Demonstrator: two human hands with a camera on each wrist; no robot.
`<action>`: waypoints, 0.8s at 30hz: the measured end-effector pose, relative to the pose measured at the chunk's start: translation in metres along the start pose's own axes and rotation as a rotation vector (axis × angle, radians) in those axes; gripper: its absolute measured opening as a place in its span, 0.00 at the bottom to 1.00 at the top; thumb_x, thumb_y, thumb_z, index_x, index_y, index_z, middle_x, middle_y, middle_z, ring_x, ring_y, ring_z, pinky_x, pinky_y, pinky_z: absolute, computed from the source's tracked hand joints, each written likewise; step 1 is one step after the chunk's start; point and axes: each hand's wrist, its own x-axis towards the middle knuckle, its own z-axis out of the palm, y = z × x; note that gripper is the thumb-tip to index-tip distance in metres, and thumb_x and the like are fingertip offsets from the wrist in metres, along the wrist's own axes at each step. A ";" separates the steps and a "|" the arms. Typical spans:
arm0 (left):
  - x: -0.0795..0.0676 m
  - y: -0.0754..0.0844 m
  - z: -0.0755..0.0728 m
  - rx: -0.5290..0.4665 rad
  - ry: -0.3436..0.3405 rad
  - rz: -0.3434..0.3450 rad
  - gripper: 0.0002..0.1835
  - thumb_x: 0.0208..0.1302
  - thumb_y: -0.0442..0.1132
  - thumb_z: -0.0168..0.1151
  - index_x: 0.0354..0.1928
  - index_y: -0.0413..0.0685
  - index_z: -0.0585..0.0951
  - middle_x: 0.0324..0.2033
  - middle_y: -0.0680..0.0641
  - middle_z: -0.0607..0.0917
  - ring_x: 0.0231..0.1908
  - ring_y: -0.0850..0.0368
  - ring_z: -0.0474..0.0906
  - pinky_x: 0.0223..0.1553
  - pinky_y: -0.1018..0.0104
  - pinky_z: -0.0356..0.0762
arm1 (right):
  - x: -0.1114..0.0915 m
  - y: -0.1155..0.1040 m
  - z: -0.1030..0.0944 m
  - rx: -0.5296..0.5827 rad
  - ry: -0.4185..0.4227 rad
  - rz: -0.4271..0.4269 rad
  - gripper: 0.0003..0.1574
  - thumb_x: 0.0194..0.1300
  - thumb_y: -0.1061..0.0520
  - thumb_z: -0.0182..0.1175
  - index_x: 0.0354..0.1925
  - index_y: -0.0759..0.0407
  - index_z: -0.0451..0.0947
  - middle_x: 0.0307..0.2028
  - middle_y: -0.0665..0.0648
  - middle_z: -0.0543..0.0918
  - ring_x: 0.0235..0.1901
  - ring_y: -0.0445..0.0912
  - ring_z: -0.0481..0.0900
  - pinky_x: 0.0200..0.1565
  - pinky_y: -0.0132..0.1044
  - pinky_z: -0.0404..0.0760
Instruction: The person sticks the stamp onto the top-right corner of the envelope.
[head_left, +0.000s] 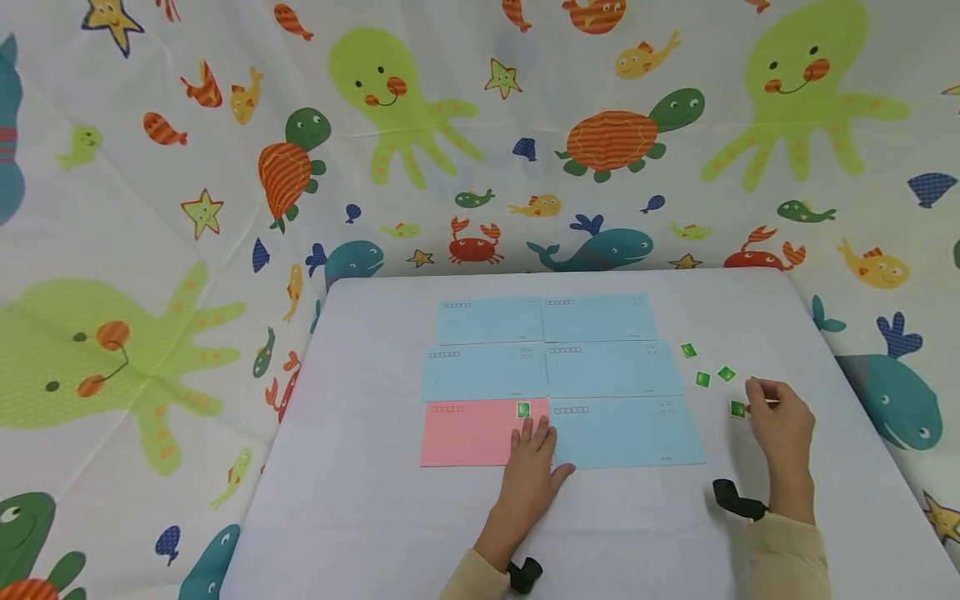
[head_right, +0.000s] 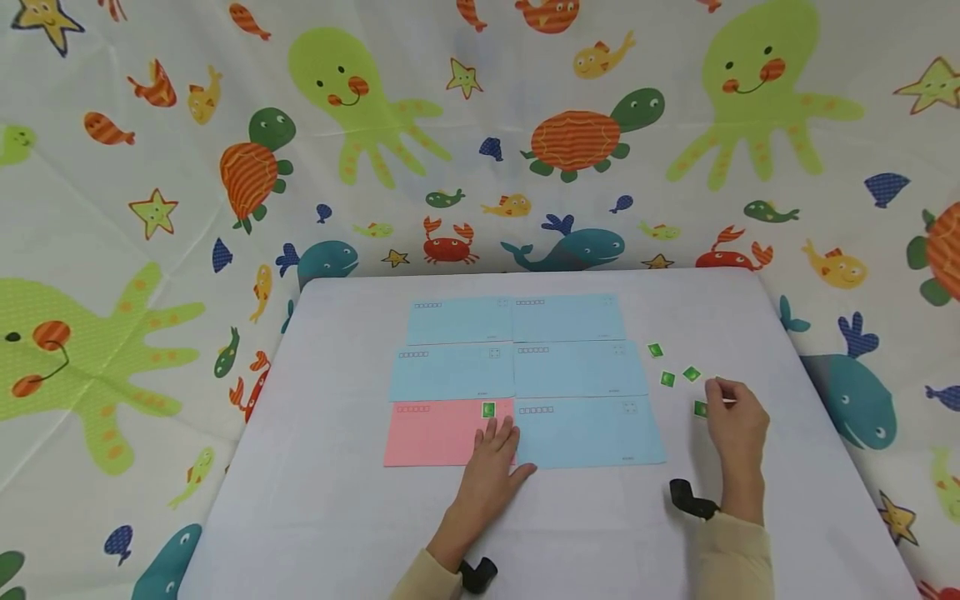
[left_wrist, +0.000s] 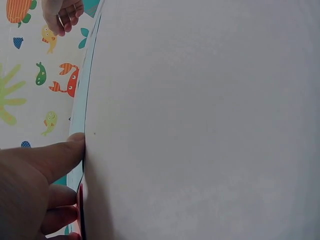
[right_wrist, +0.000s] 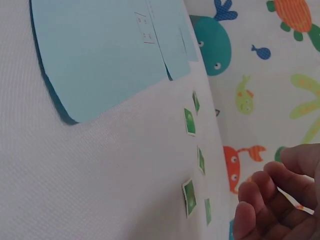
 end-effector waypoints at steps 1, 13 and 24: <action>0.000 0.000 0.000 -0.001 0.002 0.001 0.35 0.66 0.55 0.64 0.67 0.40 0.75 0.71 0.41 0.72 0.74 0.40 0.63 0.72 0.44 0.64 | 0.001 0.001 0.000 0.000 -0.005 0.002 0.34 0.77 0.41 0.45 0.64 0.64 0.73 0.52 0.68 0.81 0.29 0.31 0.69 0.25 0.21 0.68; -0.001 -0.002 0.002 0.006 0.013 0.011 0.33 0.67 0.54 0.64 0.66 0.40 0.75 0.70 0.41 0.73 0.73 0.39 0.65 0.71 0.44 0.66 | 0.006 0.009 0.002 -0.035 -0.044 0.001 0.31 0.77 0.45 0.47 0.64 0.66 0.72 0.53 0.68 0.80 0.37 0.44 0.75 0.24 0.21 0.68; 0.000 -0.002 0.002 0.021 0.013 0.012 0.34 0.66 0.55 0.64 0.66 0.40 0.76 0.70 0.41 0.73 0.73 0.40 0.65 0.71 0.44 0.66 | 0.009 0.013 0.002 -0.044 -0.112 0.004 0.29 0.77 0.51 0.49 0.66 0.68 0.68 0.58 0.71 0.75 0.48 0.57 0.77 0.25 0.20 0.68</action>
